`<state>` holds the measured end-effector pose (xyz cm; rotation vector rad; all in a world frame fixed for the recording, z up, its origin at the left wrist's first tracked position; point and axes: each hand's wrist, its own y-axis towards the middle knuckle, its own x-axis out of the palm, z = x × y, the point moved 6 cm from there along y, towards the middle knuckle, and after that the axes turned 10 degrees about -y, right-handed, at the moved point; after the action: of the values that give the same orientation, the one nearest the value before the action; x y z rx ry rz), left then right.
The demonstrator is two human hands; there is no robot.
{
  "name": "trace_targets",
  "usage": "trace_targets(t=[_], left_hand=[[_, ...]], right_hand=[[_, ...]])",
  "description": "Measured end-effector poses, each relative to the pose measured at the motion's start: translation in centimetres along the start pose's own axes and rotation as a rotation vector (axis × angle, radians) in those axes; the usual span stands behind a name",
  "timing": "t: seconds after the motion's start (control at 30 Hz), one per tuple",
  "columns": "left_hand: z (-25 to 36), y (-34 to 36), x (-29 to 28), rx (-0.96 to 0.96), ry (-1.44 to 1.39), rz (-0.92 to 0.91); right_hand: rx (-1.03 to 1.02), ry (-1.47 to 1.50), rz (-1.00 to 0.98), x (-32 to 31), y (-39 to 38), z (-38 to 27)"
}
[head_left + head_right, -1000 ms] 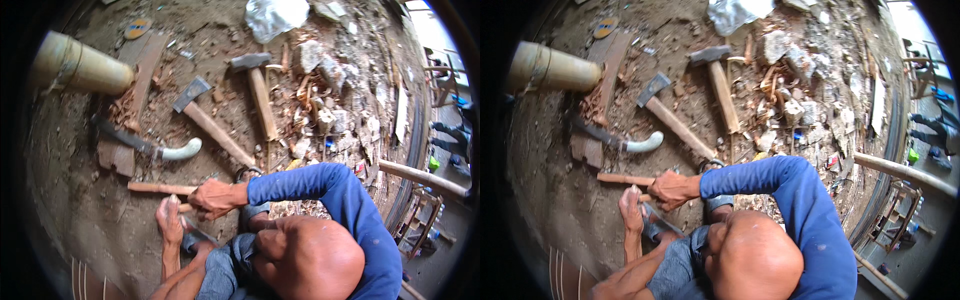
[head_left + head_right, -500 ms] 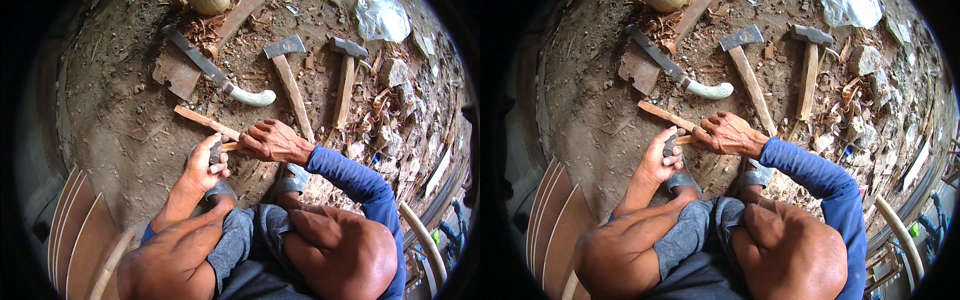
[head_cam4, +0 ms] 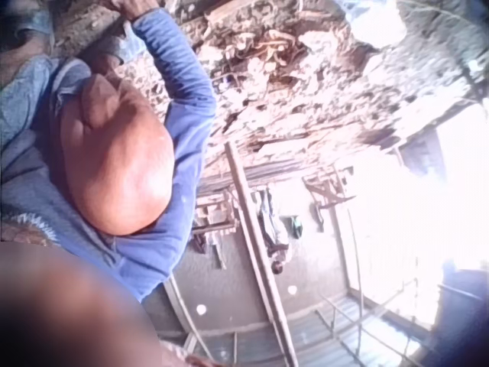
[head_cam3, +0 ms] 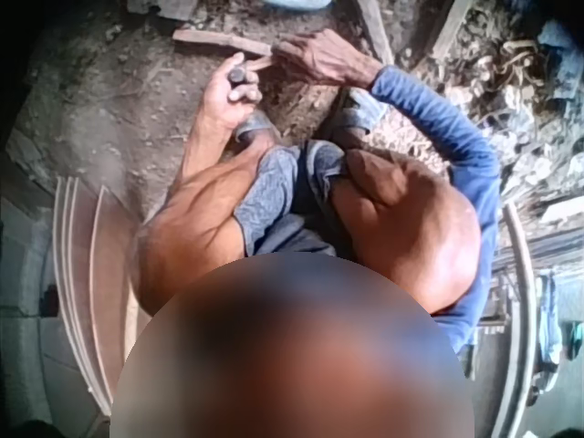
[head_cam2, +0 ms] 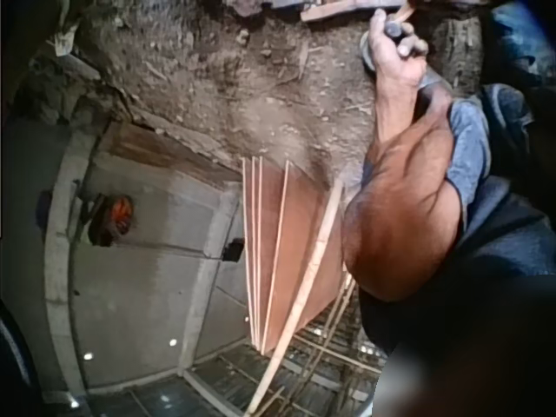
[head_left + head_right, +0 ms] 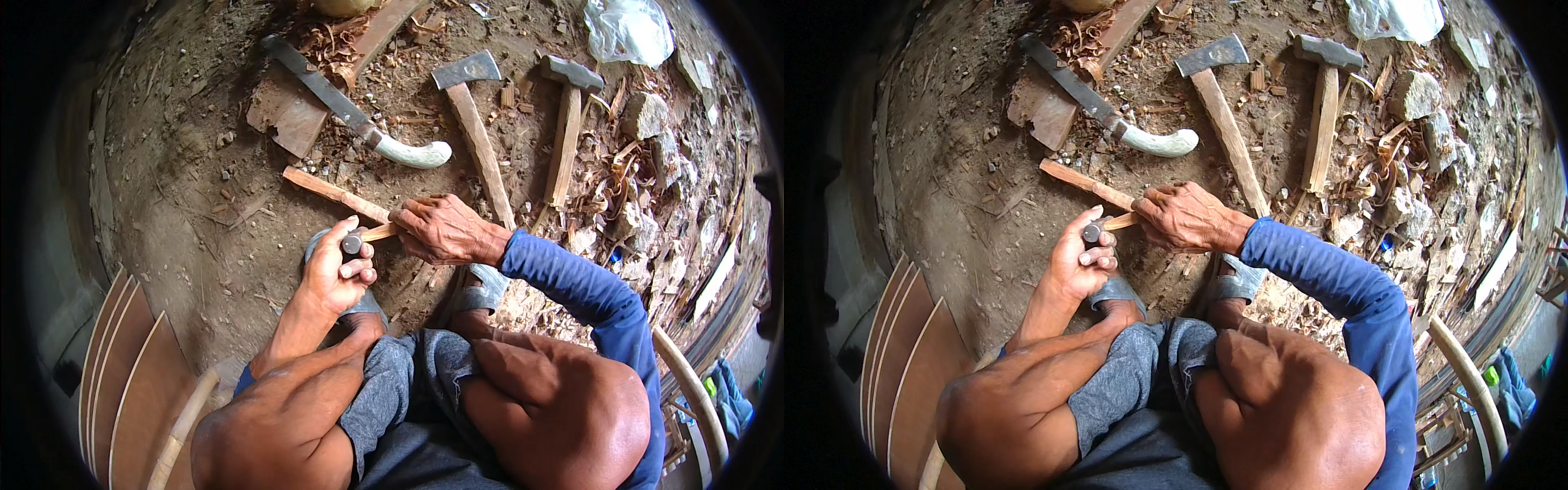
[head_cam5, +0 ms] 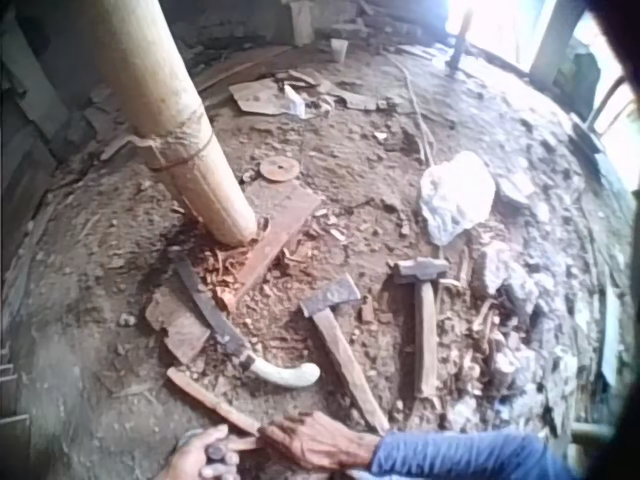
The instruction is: The person sits on the ground and carves a small wooden piece using a chisel and hammer. They repeatedly strike the chisel to shape the wood, occasionally adjusting its position.
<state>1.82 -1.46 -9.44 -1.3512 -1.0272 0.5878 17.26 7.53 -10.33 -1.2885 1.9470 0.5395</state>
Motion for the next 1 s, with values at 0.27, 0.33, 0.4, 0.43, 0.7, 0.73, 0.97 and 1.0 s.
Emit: trace_targets(t=[0.27,0.33,0.4,0.43,0.7,0.73,0.97,1.0], left_hand=[[-0.1,0.0,0.1,0.012,-0.036,-0.007],[-0.2,0.0,0.2,0.022,-0.057,-0.008],[-0.2,0.0,0.3,0.026,-0.096,-0.035],[-0.2,0.0,0.3,0.027,-0.126,-0.037],[0.0,0.1,0.3,0.028,-0.153,-0.089],[0.0,0.1,0.4,0.024,-0.16,-0.091],[-0.5,0.0,0.6,0.048,-0.151,-0.084],[-0.6,-0.1,0.7,0.046,-0.163,-0.077]], right_hand=[[0.033,-0.035,0.079,0.3,0.2,-0.1],[0.058,-0.06,0.082,0.3,0.5,-0.2],[0.057,-0.099,0.076,0.3,0.8,-0.3],[0.066,-0.096,0.089,0.2,0.9,-0.3],[0.117,-0.112,0.141,0.6,0.9,-0.4],[0.124,-0.11,0.144,0.7,1.0,-0.4],[0.151,-0.149,0.165,0.9,1.2,-1.0],[0.146,-0.155,0.175,0.9,1.2,-1.1]])
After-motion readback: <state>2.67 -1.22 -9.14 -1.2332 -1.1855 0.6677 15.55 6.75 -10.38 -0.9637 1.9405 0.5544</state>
